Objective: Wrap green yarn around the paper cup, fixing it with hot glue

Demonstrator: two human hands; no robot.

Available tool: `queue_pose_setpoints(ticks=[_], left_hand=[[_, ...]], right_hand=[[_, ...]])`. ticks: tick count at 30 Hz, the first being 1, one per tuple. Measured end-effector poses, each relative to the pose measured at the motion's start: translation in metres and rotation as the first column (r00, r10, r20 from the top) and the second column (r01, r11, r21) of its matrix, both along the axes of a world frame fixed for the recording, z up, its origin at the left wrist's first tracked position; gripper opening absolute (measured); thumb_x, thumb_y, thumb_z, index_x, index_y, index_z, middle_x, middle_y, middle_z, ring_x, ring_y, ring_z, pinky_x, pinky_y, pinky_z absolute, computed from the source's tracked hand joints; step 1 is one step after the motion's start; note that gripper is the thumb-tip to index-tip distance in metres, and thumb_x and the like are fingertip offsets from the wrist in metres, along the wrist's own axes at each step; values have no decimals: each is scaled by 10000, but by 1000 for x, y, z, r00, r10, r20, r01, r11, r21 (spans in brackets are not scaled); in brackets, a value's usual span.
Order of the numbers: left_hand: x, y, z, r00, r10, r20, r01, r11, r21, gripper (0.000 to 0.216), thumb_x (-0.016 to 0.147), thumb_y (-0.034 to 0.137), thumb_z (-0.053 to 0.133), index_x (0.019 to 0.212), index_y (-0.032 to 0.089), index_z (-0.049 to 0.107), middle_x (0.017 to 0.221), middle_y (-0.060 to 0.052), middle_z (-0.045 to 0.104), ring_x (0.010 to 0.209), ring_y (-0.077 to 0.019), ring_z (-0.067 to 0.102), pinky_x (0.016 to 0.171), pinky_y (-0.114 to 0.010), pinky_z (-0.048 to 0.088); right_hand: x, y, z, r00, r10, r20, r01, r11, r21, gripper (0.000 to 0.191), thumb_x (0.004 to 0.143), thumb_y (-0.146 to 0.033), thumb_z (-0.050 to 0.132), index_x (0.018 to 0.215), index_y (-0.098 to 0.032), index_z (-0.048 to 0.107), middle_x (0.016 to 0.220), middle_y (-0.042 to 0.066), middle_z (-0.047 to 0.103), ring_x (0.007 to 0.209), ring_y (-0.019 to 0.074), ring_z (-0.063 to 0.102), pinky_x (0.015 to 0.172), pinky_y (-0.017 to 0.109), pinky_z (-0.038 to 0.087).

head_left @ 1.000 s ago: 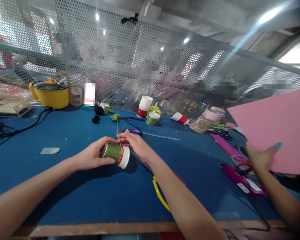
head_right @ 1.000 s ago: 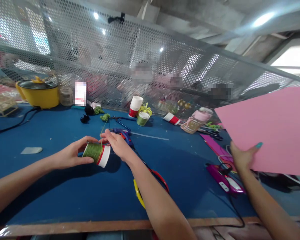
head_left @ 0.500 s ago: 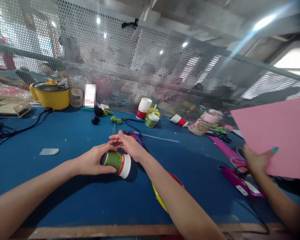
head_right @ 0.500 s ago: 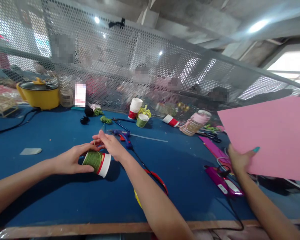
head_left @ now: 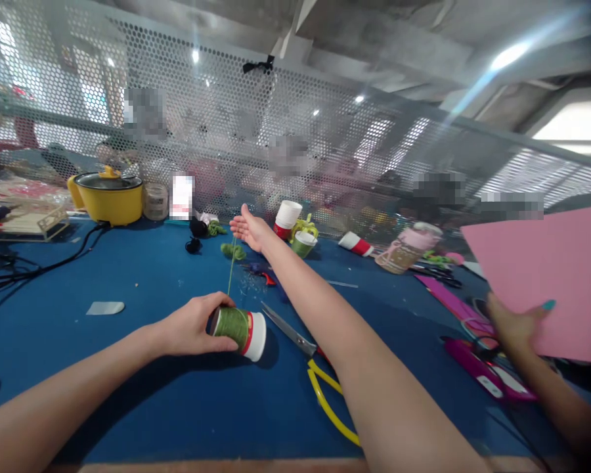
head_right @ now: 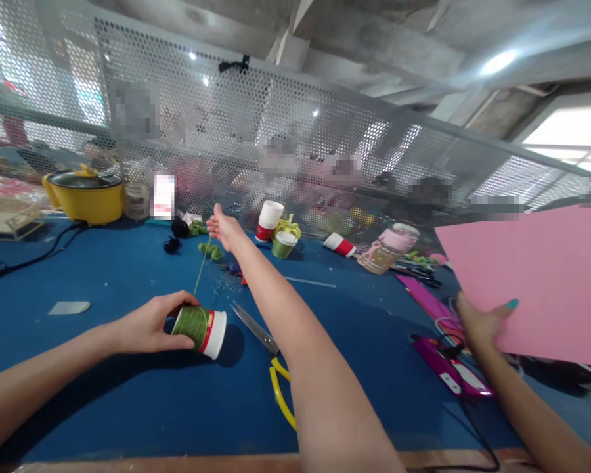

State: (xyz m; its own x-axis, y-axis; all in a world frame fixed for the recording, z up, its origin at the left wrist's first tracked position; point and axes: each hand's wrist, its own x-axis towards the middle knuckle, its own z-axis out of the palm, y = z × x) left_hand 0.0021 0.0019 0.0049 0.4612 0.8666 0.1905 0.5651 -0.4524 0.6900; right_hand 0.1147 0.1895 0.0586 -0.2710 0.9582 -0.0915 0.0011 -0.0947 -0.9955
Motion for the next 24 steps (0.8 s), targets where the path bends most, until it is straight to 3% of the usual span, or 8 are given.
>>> queue_pose_setpoints(ticks=[4, 9, 11, 13, 14, 16, 19, 24], left_hand=[[-1, 1, 1, 1000, -3, 10, 3, 1000, -14, 449, 663, 384, 655, 1015, 160, 491, 927, -63, 599, 781, -201, 577, 657, -292, 452], [-1, 1, 1, 1000, -7, 19, 7, 1000, -18, 429, 668, 380, 651, 1003, 163, 495, 916, -59, 597, 775, -199, 573, 642, -284, 447], [-1, 1, 1, 1000, -1, 20, 1, 1000, -20, 433, 668, 385, 650, 1005, 161, 494, 912, -59, 596, 771, -197, 570, 645, -287, 447], [-1, 1, 1, 1000, 6, 17, -6, 1000, -28, 438, 669, 391, 647, 1010, 162, 493, 911, -59, 595, 772, -196, 567, 647, -288, 448], [-1, 1, 1, 1000, 9, 19, -9, 999, -35, 438, 668, 392, 646, 1010, 165, 494, 907, -57, 595, 763, -193, 566, 636, -283, 449], [-1, 2, 0, 1000, 20, 20, -18, 998, -64, 452, 661, 399, 649, 1014, 164, 492, 899, -57, 594, 737, -188, 566, 601, -273, 449], [-3, 4, -1, 997, 59, 39, -55, 993, -101, 490, 638, 410, 667, 1018, 163, 482, 879, -53, 589, 708, -183, 567, 584, -273, 454], [-5, 5, -4, 987, 121, 102, -110, 989, -102, 497, 630, 387, 676, 1026, 185, 453, 889, -43, 578, 729, -186, 577, 622, -295, 472]], right_hand=[[-7, 31, 13, 972, -98, 212, 39, 963, 265, 387, 837, -492, 398, 728, -144, 528, 803, 49, 590, 705, 107, 541, 659, 225, 421], [-7, 43, 39, 889, -242, 389, -67, 772, 633, 415, 848, -487, 370, 741, -140, 571, 794, 27, 609, 811, 132, 551, 740, 246, 404], [-6, 35, 46, 854, -75, 515, -251, 808, 533, 371, 862, -452, 377, 812, -146, 581, 794, 32, 633, 743, 117, 575, 692, 237, 428], [-1, 20, 47, 706, 117, 699, -439, 846, 303, 275, 845, -401, 448, 890, -162, 577, 733, 29, 653, 611, 111, 590, 611, 236, 449], [3, 11, 46, 605, 113, 788, -461, 857, 232, 232, 828, -369, 490, 877, -162, 581, 672, 26, 651, 540, 113, 582, 569, 237, 451], [17, -5, 40, 481, -40, 876, -398, 880, 259, 216, 809, -334, 516, 729, -146, 584, 565, 31, 620, 439, 117, 548, 504, 242, 440], [50, -28, 23, 434, -144, 890, -320, 898, 301, 267, 824, -289, 472, 605, -154, 544, 583, 56, 625, 477, 126, 567, 513, 239, 433], [102, -59, -18, 310, -180, 934, -217, 943, 254, 289, 620, -186, 656, 418, -183, 450, 546, 95, 608, 670, 231, 613, 589, 276, 422]])
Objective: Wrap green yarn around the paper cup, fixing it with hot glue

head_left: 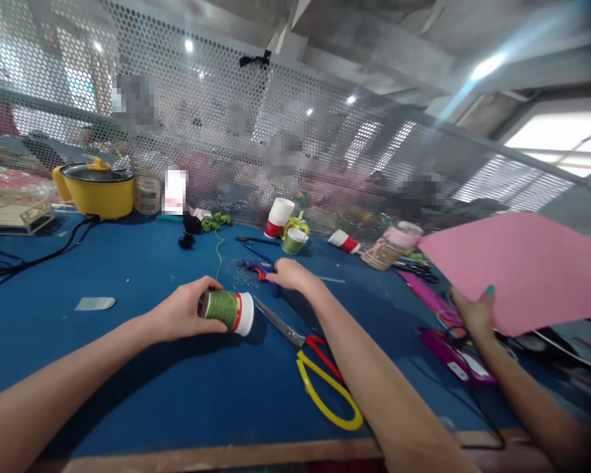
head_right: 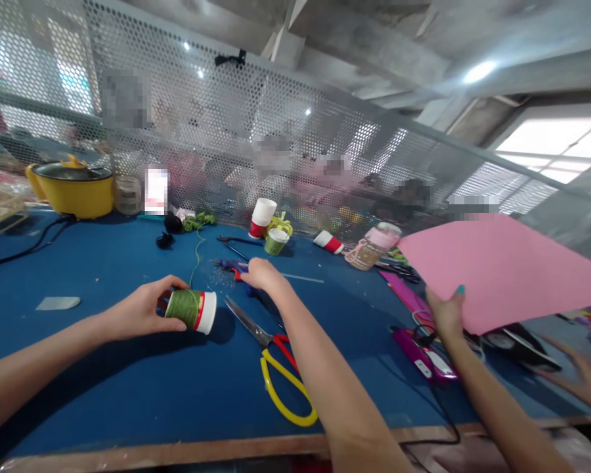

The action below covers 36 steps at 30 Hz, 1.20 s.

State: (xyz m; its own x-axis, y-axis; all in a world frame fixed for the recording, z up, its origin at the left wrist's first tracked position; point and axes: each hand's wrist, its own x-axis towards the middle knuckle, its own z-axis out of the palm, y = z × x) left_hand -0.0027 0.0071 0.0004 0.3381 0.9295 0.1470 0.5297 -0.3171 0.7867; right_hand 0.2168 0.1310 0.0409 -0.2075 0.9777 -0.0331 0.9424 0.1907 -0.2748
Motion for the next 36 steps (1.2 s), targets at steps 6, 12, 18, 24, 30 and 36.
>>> queue_pose_setpoints(ticks=[6, 12, 18, 24, 30, 36], left_hand=[[-2, 3, -1, 1000, 22, 3, -22, 999, 35, 488, 627, 347, 674, 1027, 185, 447, 911, -47, 580, 747, -190, 583, 666, -318, 475], [-10, 8, -2, 1000, 26, 13, -26, 999, 33, 495, 635, 322, 666, 1056, 190, 441, 962, -62, 582, 790, -200, 591, 693, -328, 472], [-18, 13, -2, 999, 46, 15, -47, 996, 71, 501, 628, 308, 672, 1054, 182, 441, 970, -66, 579, 808, -202, 589, 726, -347, 466], [-20, 14, -1, 999, 44, -17, -43, 997, 65, 498, 632, 323, 673, 1048, 178, 441, 974, -68, 573, 801, -199, 587, 721, -345, 471], [-23, 15, 4, 995, 81, -49, -78, 995, 56, 500, 615, 367, 684, 1014, 169, 456, 946, -65, 583, 773, -198, 589, 691, -333, 476], [-26, 18, 4, 983, 138, -120, -136, 990, 23, 527, 610, 430, 683, 1008, 163, 463, 924, -75, 594, 779, -220, 590, 662, -331, 471]], right_hand=[[4, -10, -34, 985, -116, -124, 116, 993, -3, 93, 598, -96, 599, 579, -160, 535, 787, 139, 648, 853, 251, 596, 645, 263, 415], [4, -16, -28, 879, -172, -445, 113, 981, -157, 81, 699, -108, 484, 636, -149, 513, 594, 42, 578, 536, 121, 540, 460, 203, 385], [7, -32, -13, 661, -206, -721, -10, 959, -283, 174, 791, -269, 502, 683, -141, 549, 643, 30, 585, 497, 74, 507, 457, 187, 427], [3, -42, -7, 387, -275, -880, -217, 900, -377, 83, 683, -202, 621, 664, -128, 591, 629, 30, 608, 559, 95, 570, 516, 199, 464], [-2, -55, -2, 455, -111, -883, -362, 883, -298, 218, 652, -243, 621, 828, -116, 637, 518, -14, 560, 446, 62, 469, 424, 182, 360], [-7, -70, 3, 674, 44, -737, -195, 973, -120, 198, 667, -324, 618, 597, -148, 561, 385, -50, 453, 347, 66, 394, 393, 213, 325]])
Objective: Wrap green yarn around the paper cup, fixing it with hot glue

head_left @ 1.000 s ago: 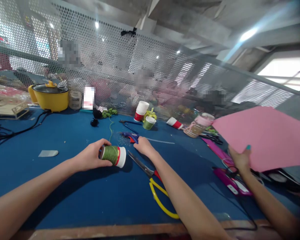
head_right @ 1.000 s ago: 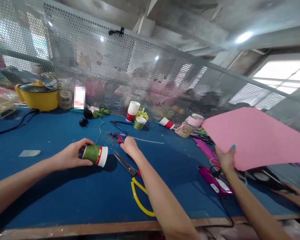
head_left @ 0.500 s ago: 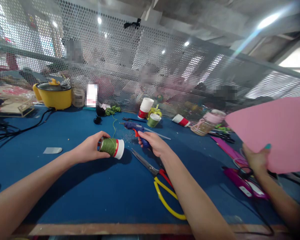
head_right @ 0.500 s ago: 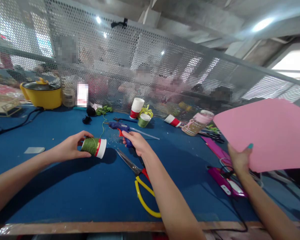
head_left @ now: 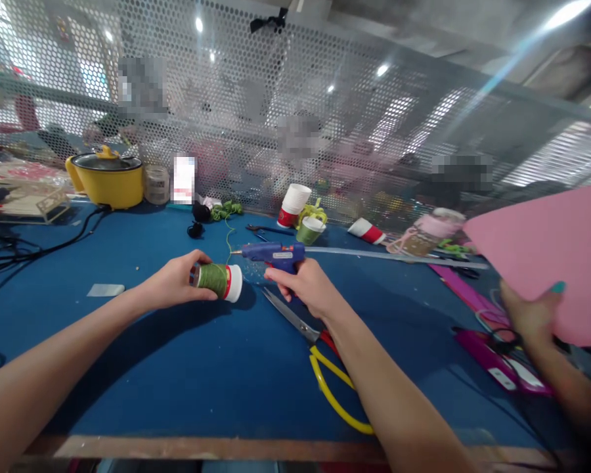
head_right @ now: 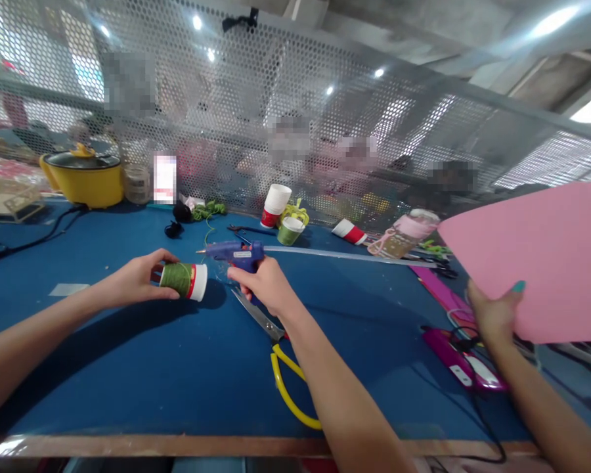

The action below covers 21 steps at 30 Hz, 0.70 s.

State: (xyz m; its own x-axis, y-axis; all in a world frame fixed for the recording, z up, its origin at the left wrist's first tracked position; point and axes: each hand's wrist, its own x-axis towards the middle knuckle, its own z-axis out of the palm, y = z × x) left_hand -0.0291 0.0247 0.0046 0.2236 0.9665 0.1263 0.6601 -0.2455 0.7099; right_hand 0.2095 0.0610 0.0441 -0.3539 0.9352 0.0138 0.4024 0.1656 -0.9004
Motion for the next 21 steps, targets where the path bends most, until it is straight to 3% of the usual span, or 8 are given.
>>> queue_pose_setpoints(ticks=[6, 15, 21], left_hand=[[-2, 0, -1, 998, -15, 55, 15, 1000, -9, 504, 627, 416, 673, 1004, 168, 450, 855, -51, 606, 730, -206, 599, 605, -304, 469], [-2, 3, -5, 997, -32, 73, 31, 999, 20, 500, 629, 383, 681, 1010, 171, 436, 874, -55, 602, 742, -209, 606, 638, -329, 488], [-3, 3, -4, 998, -37, 56, 36, 999, 22, 494, 637, 384, 674, 1012, 168, 435, 908, -63, 582, 758, -207, 596, 657, -334, 487]], right_hand=[[-4, -16, 10, 979, -17, 203, -11, 991, 133, 294, 690, -325, 604, 463, -203, 463, 348, -39, 454, 333, 96, 418, 418, 247, 351], [-5, -17, 8, 962, -50, 269, 5, 986, 165, 205, 674, -320, 614, 544, -208, 502, 395, -32, 486, 361, 114, 432, 415, 257, 339], [-5, -19, 7, 970, -45, 237, -31, 952, 306, 170, 669, -307, 612, 559, -208, 531, 485, -7, 531, 524, 155, 505, 508, 269, 374]])
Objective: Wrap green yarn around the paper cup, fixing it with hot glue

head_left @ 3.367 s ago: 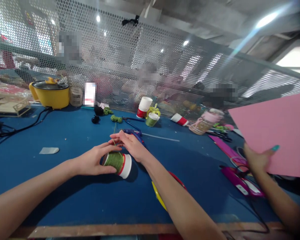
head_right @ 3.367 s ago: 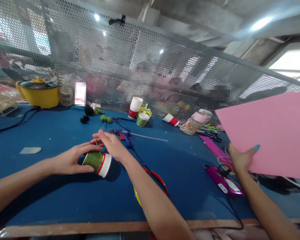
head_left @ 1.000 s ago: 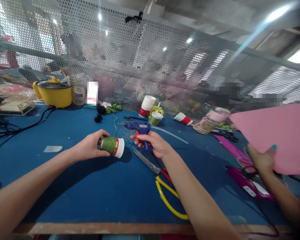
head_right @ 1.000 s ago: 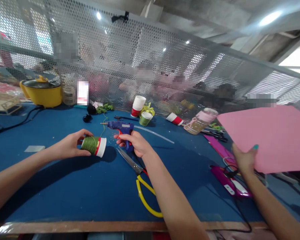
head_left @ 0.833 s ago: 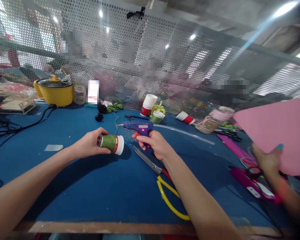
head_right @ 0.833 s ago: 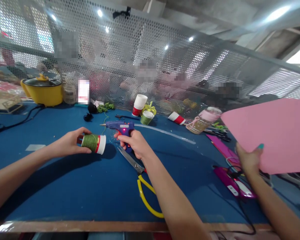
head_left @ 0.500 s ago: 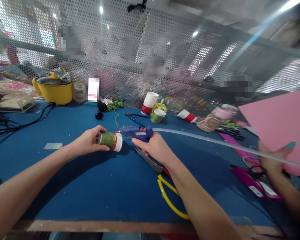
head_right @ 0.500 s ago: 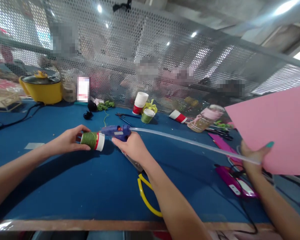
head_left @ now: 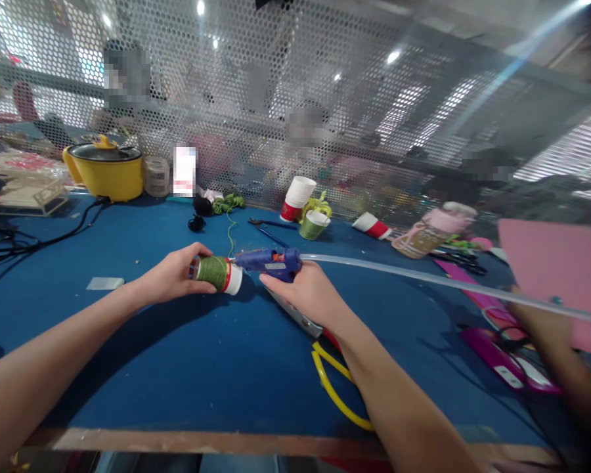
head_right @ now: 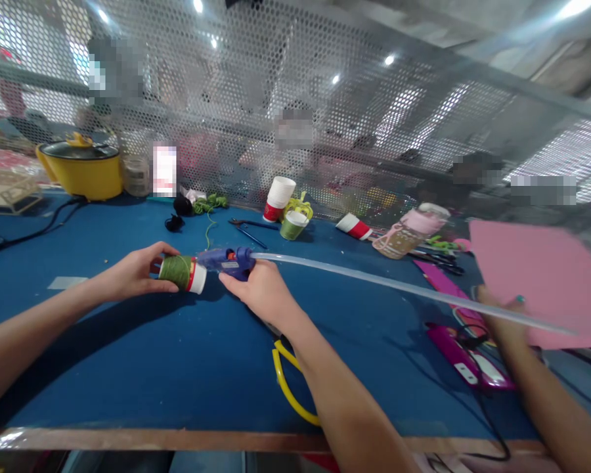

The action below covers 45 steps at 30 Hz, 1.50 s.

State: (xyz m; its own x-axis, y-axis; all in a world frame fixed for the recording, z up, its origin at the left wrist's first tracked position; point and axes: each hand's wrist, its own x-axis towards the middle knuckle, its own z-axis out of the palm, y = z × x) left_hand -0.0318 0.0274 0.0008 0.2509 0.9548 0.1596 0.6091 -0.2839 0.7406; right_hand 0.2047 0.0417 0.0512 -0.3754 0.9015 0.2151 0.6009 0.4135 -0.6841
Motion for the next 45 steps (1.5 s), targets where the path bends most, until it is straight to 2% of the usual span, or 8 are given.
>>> queue_pose_setpoints(ticks=[8, 14, 20, 32, 45], left_hand=[[-1, -1, 0, 1000, -19, -8, 19, 1000, 14, 502, 647, 399, 668, 1024, 163, 435, 918, -65, 582, 751, -200, 590, 658, -328, 478], [0, -1, 1, 1000, -8, -20, 8, 1000, 18, 508, 639, 402, 666, 1025, 157, 446, 932, -74, 590, 764, -207, 598, 667, -333, 477], [-1, 0, -1, 1000, -12, -17, 13, 1000, 25, 509, 645, 419, 659, 1028, 156, 451, 926, -76, 605, 758, -208, 607, 648, -320, 478], [-2, 2, -1, 1000, -2, -11, 2, 1000, 5, 501, 656, 422, 650, 1032, 160, 449, 900, -68, 620, 740, -200, 607, 625, -304, 474], [-2, 3, -2, 997, 35, -62, -36, 999, -14, 509, 666, 463, 630, 1038, 165, 451, 846, -59, 634, 724, -212, 610, 606, -296, 459]], right_hand=[[-1, 0, -1, 997, 2, 75, -4, 1000, 28, 229, 682, -304, 584, 501, -200, 491, 522, -1, 551, 555, 150, 508, 544, 265, 380], [-1, -2, 2, 995, 27, 93, -32, 998, 52, 185, 712, -313, 539, 586, -179, 548, 574, 6, 585, 563, 144, 521, 540, 253, 386], [0, -4, 3, 991, 31, 134, -43, 996, 83, 196, 711, -311, 547, 573, -173, 543, 615, 11, 606, 569, 135, 526, 544, 244, 391], [0, -5, 2, 973, -9, 232, -18, 993, 113, 235, 719, -321, 544, 541, -168, 546, 544, -1, 572, 524, 127, 502, 524, 245, 374], [1, -7, 3, 968, 31, 250, -62, 991, 117, 223, 718, -310, 542, 542, -173, 550, 554, -7, 587, 513, 121, 507, 522, 238, 376]])
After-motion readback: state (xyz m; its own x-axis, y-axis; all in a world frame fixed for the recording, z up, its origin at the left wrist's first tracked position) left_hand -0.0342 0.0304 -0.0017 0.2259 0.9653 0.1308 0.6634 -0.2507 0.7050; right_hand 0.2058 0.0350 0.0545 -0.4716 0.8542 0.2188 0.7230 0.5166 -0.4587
